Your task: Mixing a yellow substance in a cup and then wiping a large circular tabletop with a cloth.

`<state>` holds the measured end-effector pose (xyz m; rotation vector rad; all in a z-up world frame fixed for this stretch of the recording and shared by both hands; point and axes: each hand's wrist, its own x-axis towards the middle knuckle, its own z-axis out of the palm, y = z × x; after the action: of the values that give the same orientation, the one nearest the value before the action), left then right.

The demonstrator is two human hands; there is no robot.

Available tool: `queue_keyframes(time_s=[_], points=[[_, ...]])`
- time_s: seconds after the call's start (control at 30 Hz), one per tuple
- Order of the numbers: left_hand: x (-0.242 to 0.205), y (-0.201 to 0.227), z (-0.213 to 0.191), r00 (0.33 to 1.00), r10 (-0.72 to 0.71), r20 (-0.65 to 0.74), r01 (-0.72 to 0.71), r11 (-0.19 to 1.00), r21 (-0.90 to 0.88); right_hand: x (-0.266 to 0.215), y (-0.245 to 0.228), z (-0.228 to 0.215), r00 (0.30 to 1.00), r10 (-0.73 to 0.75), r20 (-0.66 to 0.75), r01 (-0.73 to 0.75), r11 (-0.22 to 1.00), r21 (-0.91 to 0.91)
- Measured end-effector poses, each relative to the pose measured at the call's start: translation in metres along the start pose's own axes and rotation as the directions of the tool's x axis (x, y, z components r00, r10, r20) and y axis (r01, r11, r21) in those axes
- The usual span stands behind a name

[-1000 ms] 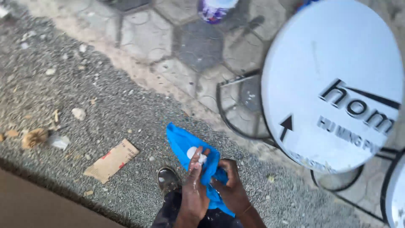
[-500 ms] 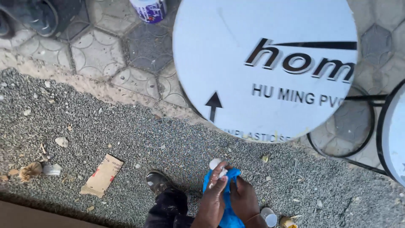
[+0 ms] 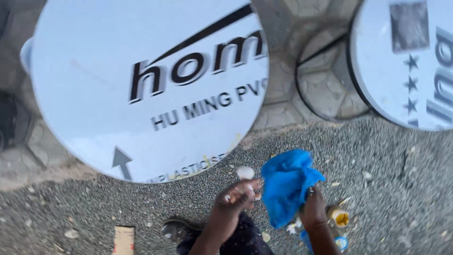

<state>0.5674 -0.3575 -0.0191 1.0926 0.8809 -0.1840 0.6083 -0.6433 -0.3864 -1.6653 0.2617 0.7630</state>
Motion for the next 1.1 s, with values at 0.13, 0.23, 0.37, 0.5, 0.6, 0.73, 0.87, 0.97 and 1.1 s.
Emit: queue_keyframes(time_s=[0.13, 0.23, 0.37, 0.5, 0.6, 0.73, 0.87, 0.97, 1.1], points=[[0.046, 0.038, 0.006, 0.975, 0.059, -0.215, -0.043, 0.996, 0.079, -0.035, -0.032, -0.003, 0.975, 0.221, -0.021, -0.197, 0.906, 0.374], [0.082, 0.076, 0.011, 0.939, 0.253, -0.235, -0.229, 0.966, 0.122, -0.058, -0.065, 0.004, 0.928, 0.369, 0.044, -0.302, 0.679, 0.669], [0.129, 0.126, 0.032, 0.886, 0.429, -0.175, -0.385, 0.892, 0.238, -0.065, -0.067, 0.016, 0.872, 0.447, 0.199, -0.357, 0.302, 0.884], [0.168, 0.156, 0.051, 0.803, 0.591, -0.072, -0.461, 0.693, 0.554, -0.067, -0.06, 0.039, 0.91, 0.373, 0.18, -0.33, 0.39, 0.859], [0.196, 0.145, 0.055, 0.806, 0.584, 0.099, -0.509, 0.598, 0.619, -0.054, -0.071, 0.062, 0.966, 0.241, 0.092, -0.226, 0.62, 0.751], [0.23, 0.155, 0.067, 0.774, 0.444, 0.452, -0.591, 0.246, 0.769, -0.064, -0.09, 0.149, 0.997, 0.078, 0.004, -0.065, 0.801, 0.595], [0.268, 0.148, 0.057, 0.628, 0.085, 0.774, -0.717, -0.325, 0.617, -0.073, -0.195, 0.221, 0.963, -0.171, 0.208, 0.102, 0.946, 0.307], [0.279, 0.146, 0.058, 0.618, -0.027, 0.786, -0.696, -0.483, 0.531, -0.061, -0.247, 0.242, 0.884, -0.329, 0.332, 0.26, 0.937, 0.235], [0.279, 0.142, 0.06, 0.664, -0.045, 0.746, -0.652, -0.523, 0.549, 0.005, -0.163, 0.304, 0.738, -0.668, 0.097, 0.661, 0.744, 0.097]])
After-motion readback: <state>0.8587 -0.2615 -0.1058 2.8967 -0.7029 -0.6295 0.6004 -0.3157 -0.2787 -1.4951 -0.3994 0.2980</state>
